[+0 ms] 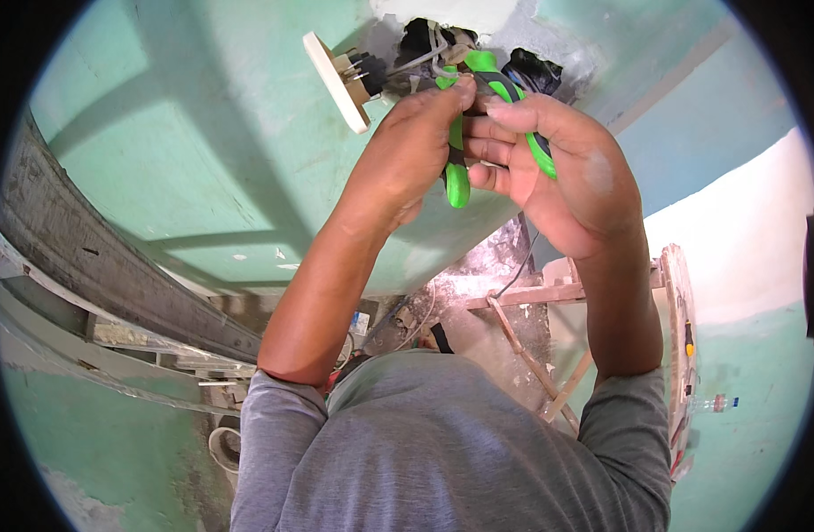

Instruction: The person strips and connects electrical wires to wall-mounted outlet boxes using pliers and a screwdriver. They repeatedly strip wire ends, insert them into terminal screws, and tighten connections on multiple outlets.

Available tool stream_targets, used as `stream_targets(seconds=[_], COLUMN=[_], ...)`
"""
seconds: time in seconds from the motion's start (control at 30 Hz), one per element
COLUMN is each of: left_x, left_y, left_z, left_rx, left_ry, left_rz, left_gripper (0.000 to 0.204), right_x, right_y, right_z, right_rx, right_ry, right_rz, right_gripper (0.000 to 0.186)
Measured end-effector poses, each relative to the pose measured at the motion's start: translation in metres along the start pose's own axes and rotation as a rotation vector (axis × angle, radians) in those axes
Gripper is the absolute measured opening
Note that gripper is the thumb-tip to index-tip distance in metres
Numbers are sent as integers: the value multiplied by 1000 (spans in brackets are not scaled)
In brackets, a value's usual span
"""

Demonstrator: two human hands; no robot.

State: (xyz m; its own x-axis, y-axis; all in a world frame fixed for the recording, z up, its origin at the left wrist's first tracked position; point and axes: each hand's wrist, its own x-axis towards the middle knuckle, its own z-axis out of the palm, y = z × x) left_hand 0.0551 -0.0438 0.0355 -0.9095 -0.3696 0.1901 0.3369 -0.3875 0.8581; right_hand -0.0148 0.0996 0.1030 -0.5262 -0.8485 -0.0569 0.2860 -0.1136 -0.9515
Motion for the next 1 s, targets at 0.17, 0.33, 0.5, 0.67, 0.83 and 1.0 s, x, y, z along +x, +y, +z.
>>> stream_targets(seconds=[0.17,0.33,0.5,0.67,0.83,1.0], left_x=[-7,-8,-1,1,-1,-5], left_y=[7,8,4,3,10,11], left_z=[8,7,6,8,6,9], left_rx=[-25,-45,-25,105,122,55], left_ry=[2,-7,-26,54,-13,30], left_rz=[-14,-13,-18,49,-11,16], left_gripper=[39,38,38,35,37,37], right_x=[-5,-4,-3,5,8,6], right_y=[-1,-4,-4,-7,-2,-7], right_z=[-6,-1,-5,-7,-6,3], right_rx=[-34,-18,-43,-41,-17,14], right_ry=[-49,-52,-46,-70,-46,-23], right_rz=[-37,-9,-14,10,-13,-21], right_gripper=[24,24,23,22,22,23])
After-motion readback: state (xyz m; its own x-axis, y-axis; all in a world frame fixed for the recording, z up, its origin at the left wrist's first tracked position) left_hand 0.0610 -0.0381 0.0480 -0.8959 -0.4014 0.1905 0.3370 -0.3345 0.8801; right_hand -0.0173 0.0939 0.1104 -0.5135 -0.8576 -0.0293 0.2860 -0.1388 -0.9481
